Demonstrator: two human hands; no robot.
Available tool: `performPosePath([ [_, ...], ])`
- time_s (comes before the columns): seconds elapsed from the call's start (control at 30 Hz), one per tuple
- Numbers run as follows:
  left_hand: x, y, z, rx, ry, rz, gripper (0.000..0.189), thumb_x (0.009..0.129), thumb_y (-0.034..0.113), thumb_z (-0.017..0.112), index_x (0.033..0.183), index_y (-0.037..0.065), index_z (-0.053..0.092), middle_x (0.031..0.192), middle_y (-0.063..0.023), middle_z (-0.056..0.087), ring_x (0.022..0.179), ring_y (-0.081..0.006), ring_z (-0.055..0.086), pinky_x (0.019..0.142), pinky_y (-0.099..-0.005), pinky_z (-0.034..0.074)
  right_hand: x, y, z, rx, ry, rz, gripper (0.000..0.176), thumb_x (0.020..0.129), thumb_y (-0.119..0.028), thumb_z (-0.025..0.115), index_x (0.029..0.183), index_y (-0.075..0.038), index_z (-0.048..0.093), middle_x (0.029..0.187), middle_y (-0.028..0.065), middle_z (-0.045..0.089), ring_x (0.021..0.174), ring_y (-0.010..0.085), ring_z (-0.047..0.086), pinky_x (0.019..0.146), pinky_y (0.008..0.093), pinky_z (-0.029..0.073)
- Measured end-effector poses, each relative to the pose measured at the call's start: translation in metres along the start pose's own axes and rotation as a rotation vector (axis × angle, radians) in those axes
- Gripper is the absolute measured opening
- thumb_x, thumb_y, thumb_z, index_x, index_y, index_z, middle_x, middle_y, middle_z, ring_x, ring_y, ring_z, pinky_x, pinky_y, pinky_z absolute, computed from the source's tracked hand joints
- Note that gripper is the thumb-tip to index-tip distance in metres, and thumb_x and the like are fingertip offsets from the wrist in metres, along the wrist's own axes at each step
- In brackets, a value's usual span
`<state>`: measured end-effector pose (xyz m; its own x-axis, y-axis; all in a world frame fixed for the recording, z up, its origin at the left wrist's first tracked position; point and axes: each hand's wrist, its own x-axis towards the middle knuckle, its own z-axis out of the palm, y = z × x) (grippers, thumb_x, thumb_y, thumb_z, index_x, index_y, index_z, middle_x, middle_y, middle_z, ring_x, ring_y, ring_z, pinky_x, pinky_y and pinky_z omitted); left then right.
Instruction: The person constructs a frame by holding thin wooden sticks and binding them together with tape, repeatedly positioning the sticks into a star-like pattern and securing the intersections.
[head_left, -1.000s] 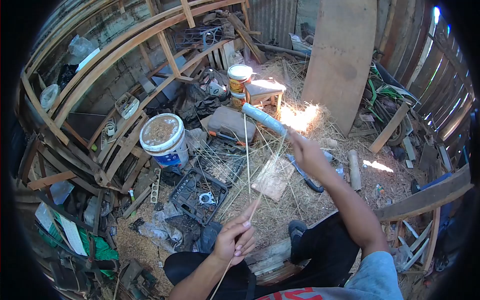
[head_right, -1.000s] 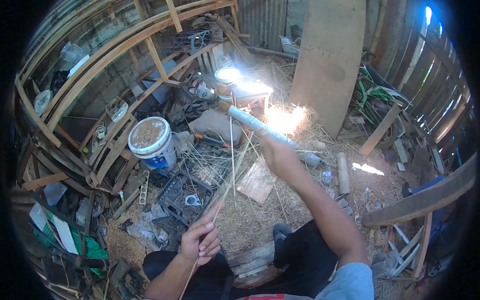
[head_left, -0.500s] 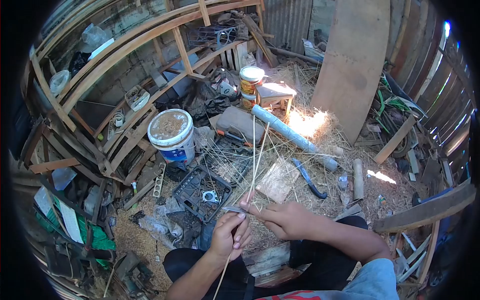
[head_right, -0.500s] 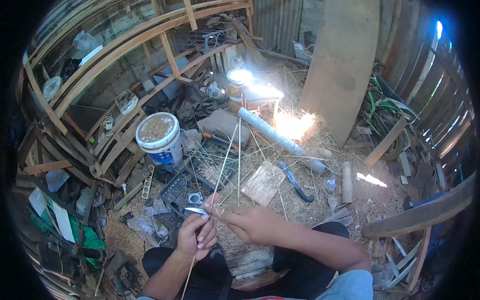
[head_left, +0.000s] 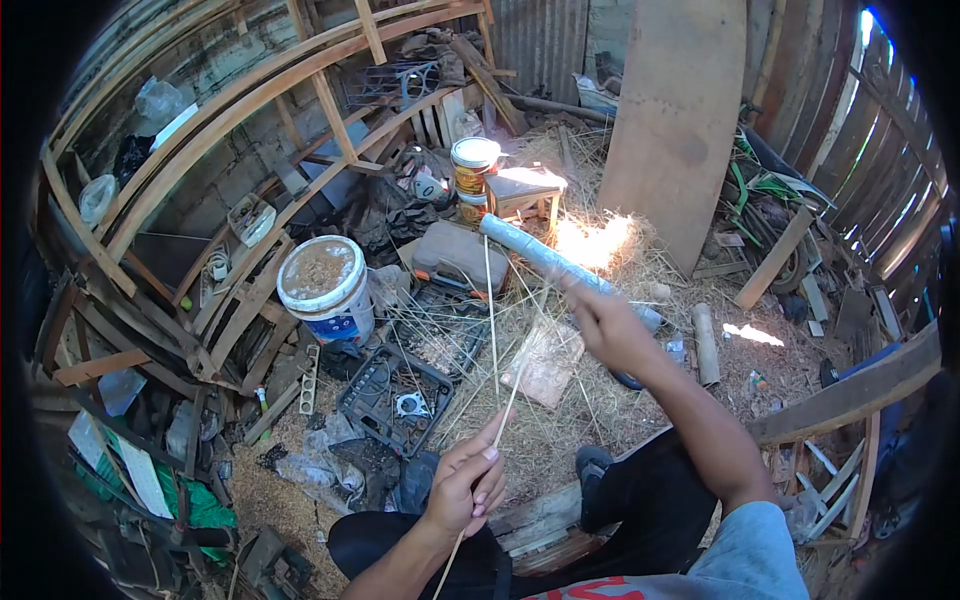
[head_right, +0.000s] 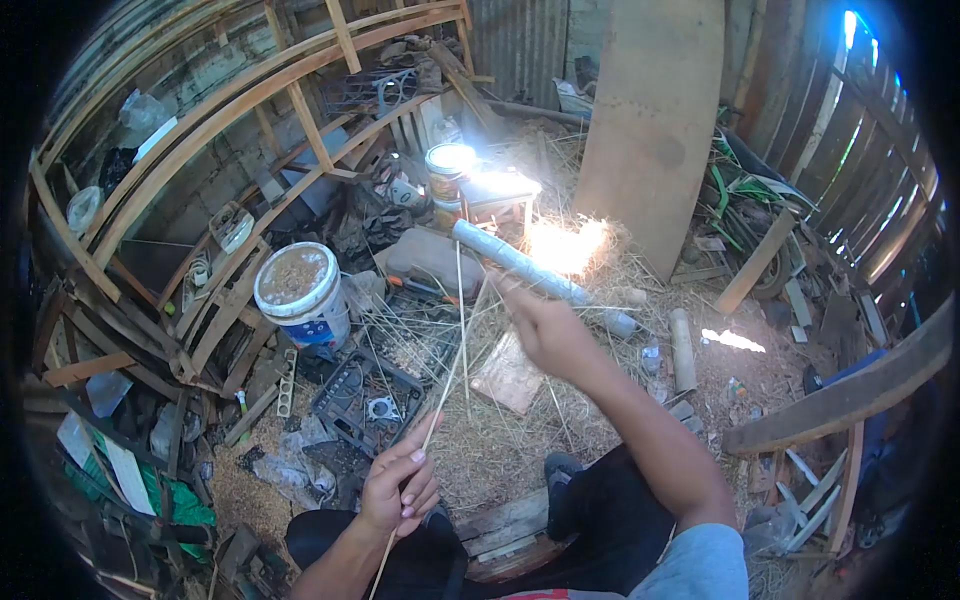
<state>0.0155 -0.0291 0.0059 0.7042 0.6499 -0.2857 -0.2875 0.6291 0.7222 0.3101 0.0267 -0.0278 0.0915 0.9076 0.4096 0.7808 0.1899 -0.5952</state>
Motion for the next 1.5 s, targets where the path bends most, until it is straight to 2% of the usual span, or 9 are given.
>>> performPosePath([
  [0.17, 0.0, 0.006, -0.003, -0.05, -0.045, 0.019, 0.051, 0.098, 0.012, 0.039, 0.148, 0.004, 0.032, 0.048, 0.0026, 0.031, 0.035, -0.0067, 0.028, 0.035, -0.022, 0.026, 0.014, 0.043, -0.014, 0.156, 0.1, 0.173, 0.04, 0.103, -0.023, 0.046, 0.14, -0.008, 0.049, 0.062, 0.0022, 0.051, 0.05, 0.0112, 0.045, 0.049, 0.0295, 0.04],
  [0.4, 0.009, 0.016, -0.012, -0.167, 0.016, 0.106, 0.055, 0.098, 0.011, 0.036, 0.152, 0.009, 0.025, 0.05, -0.0007, 0.038, 0.035, -0.0085, 0.03, 0.033, -0.021, 0.027, -0.007, -0.05, -0.016, 0.969, -0.219, 0.616, 0.034, 0.106, -0.03, 0.037, 0.117, -0.004, 0.057, 0.068, 0.0004, 0.051, 0.041, 0.0037, 0.037, 0.036, 0.0203, 0.03],
  [0.5, 0.007, 0.017, -0.014, -0.145, 0.053, 0.096, 0.055, 0.099, 0.01, 0.032, 0.153, 0.009, 0.023, 0.053, -0.0022, 0.039, 0.036, -0.0088, 0.029, 0.036, -0.0211, 0.029, -0.011, -0.041, -0.01, 0.803, -0.348, 0.561, 0.033, 0.105, -0.028, 0.04, 0.122, -0.003, 0.053, 0.069, 0.0027, 0.054, 0.042, 0.0064, 0.041, 0.039, 0.0231, 0.034],
  [0.53, 0.008, 0.016, -0.015, -0.133, 0.059, 0.106, 0.055, 0.098, 0.01, 0.032, 0.153, 0.009, 0.023, 0.053, -0.0022, 0.039, 0.037, -0.0085, 0.029, 0.036, -0.0208, 0.03, -0.011, -0.04, -0.01, 0.429, -0.316, 0.355, 0.03, 0.103, -0.025, 0.045, 0.119, -0.001, 0.051, 0.071, 0.0053, 0.059, 0.044, 0.0105, 0.047, 0.045, 0.0284, 0.04],
  [0.73, 0.009, 0.017, -0.016, -0.063, 0.118, 0.149, 0.054, 0.099, 0.012, 0.033, 0.152, 0.008, 0.026, 0.054, -0.0012, 0.039, 0.038, -0.0082, 0.03, 0.036, -0.0212, 0.031, -0.016, -0.058, -0.014, 0.291, -0.338, 0.372, 0.022, 0.099, -0.02, 0.049, 0.107, 0.0, 0.051, 0.074, 0.0128, 0.066, 0.059, 0.0223, 0.062, 0.059, 0.037, 0.048],
  [0.93, 0.01, 0.017, -0.016, -0.119, 0.105, 0.149, 0.053, 0.099, 0.011, 0.031, 0.152, 0.008, 0.027, 0.054, -0.0005, 0.038, 0.038, -0.0083, 0.03, 0.036, -0.0207, 0.03, -0.028, -0.043, 0.003, 0.094, -0.214, 0.073, 0.033, 0.098, -0.015, 0.044, 0.127, 0.001, 0.047, 0.078, 0.0199, 0.066, 0.082, 0.0397, 0.065, 0.072, 0.0473, 0.049],
  [1.13, 0.01, 0.016, -0.017, -0.164, 0.091, 0.146, 0.051, 0.1, 0.01, 0.031, 0.151, 0.009, 0.029, 0.053, 0.0005, 0.035, 0.037, -0.0074, 0.028, 0.035, -0.0207, 0.028, -0.035, -0.089, -0.003, 0.131, -0.365, 0.008, 0.046, 0.098, -0.01, 0.046, 0.144, -0.008, 0.041, 0.079, 0.0146, 0.063, 0.073, 0.0312, 0.065, 0.068, 0.0376, 0.051],
  [1.23, 0.012, 0.015, -0.018, -0.196, 0.095, 0.124, 0.05, 0.1, 0.01, 0.031, 0.15, 0.009, 0.03, 0.052, 0.0012, 0.034, 0.037, -0.0073, 0.027, 0.034, -0.0208, 0.027, -0.054, -0.101, 0.015, 0.218, -0.379, -0.268, 0.055, 0.092, -0.006, 0.051, 0.146, -0.013, 0.04, 0.076, 0.0135, 0.06, 0.069, 0.0313, 0.063, 0.063, 0.0379, 0.051],
  [1.5, 0.005, 0.016, -0.011, -0.268, 0.011, 0.053, 0.053, 0.098, 0.009, 0.031, 0.151, 0.007, 0.025, 0.046, 0.0037, 0.031, 0.032, -0.0068, 0.028, 0.033, -0.021, 0.027, -0.059, -0.104, 0.023, 0.076, -0.417, -0.211, 0.065, 0.087, -0.008, 0.056, 0.149, -0.021, 0.037, 0.078, 0.0145, 0.061, 0.066, 0.0353, 0.062, 0.064, 0.044, 0.051],
])
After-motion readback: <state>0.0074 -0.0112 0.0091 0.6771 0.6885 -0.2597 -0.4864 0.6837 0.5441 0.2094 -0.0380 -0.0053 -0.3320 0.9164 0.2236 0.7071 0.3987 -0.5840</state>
